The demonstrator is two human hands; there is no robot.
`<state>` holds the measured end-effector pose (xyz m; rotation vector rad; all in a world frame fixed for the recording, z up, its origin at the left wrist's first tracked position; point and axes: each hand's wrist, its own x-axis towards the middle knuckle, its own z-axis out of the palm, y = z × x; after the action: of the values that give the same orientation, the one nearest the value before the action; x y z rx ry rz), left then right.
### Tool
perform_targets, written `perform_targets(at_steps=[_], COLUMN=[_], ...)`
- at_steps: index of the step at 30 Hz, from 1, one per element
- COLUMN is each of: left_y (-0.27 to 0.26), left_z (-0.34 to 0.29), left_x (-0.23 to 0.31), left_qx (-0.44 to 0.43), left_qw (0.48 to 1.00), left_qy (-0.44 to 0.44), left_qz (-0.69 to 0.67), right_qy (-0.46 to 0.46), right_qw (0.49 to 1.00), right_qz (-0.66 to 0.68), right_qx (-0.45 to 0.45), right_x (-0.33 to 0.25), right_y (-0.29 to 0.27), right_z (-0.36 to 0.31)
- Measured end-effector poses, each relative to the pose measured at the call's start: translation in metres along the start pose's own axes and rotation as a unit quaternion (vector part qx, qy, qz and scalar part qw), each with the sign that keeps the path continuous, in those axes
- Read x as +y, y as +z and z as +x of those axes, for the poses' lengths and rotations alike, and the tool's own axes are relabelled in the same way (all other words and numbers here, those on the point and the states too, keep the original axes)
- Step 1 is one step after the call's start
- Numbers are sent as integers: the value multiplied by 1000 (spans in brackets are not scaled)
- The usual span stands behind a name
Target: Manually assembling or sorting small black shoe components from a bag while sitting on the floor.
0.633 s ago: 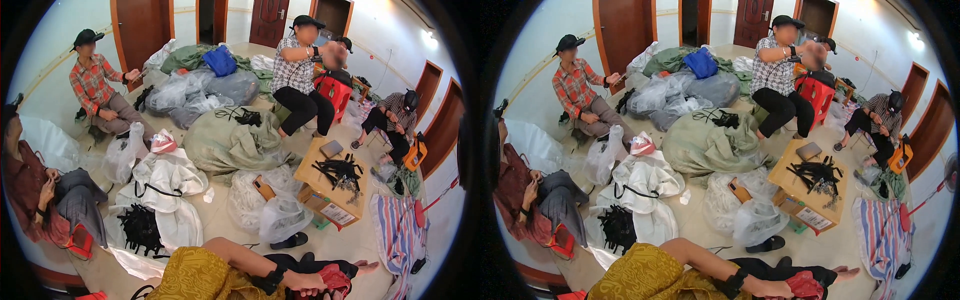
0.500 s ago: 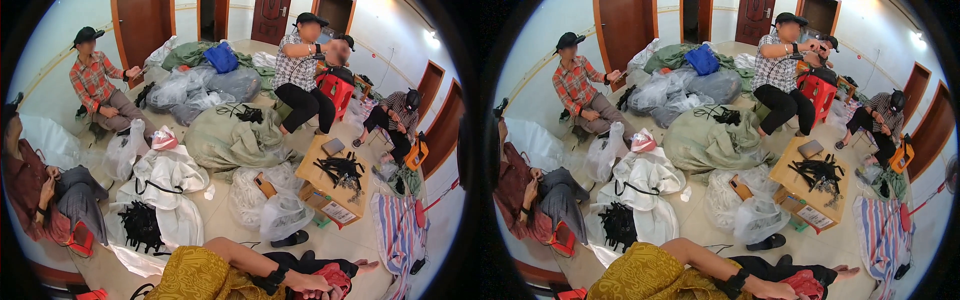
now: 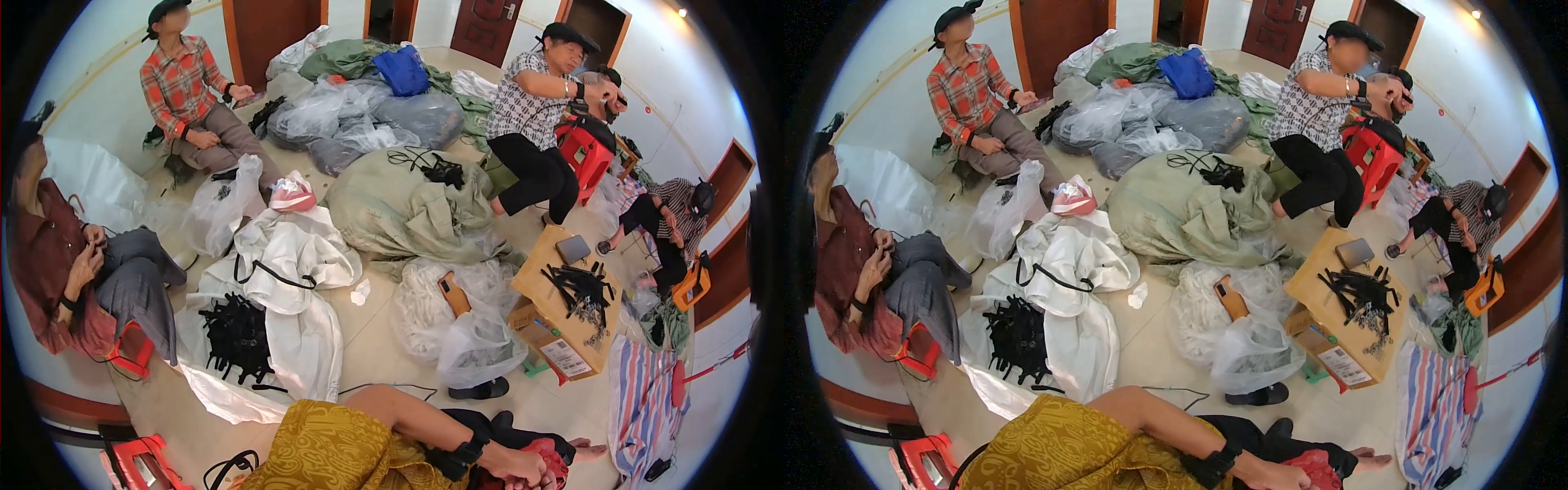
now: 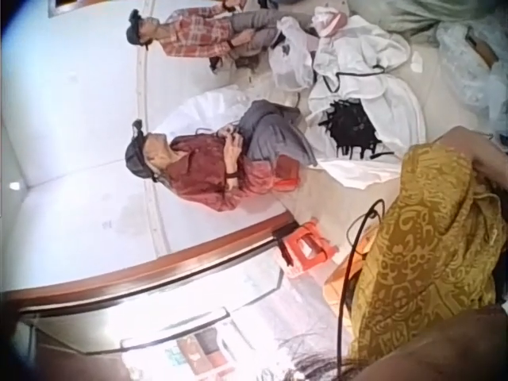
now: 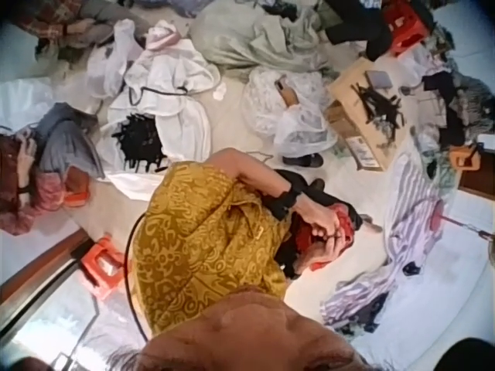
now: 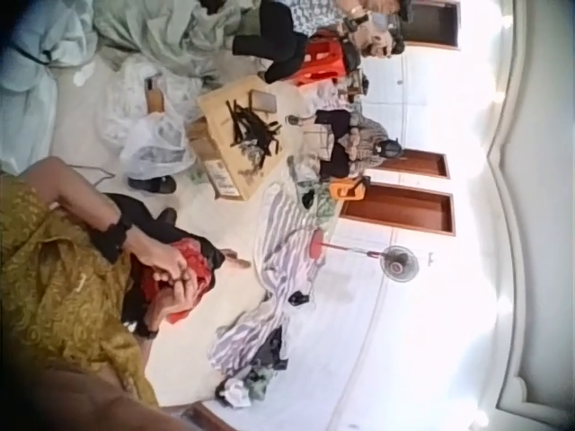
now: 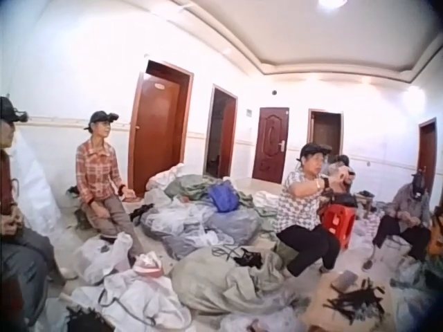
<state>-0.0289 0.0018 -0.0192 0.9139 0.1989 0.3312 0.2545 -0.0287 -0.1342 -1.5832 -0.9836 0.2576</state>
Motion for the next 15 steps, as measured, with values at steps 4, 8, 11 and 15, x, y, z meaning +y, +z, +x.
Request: perform_targets(at_steps=[4,8,11,15], left_y=[-1,-6,-9,-19], left_z=[-9,-22,-32,-44], left_x=[3,11,17,29], left_qx=[4,10,16,19], left_qw=[1000,999,998,995], left_qy=[6,13,20,26], left_qz=[8,34,53,91], right_qy=[-16,-38,-55,-82], right_qw=[1000,999,998,995], right_qz=[2,18,32,56], right_qx=[-6,-7,-8,2], right_x=[-22,-48,-67,-108], right_y=[11,34,48,80], right_z=[-14,-27,-38,-55])
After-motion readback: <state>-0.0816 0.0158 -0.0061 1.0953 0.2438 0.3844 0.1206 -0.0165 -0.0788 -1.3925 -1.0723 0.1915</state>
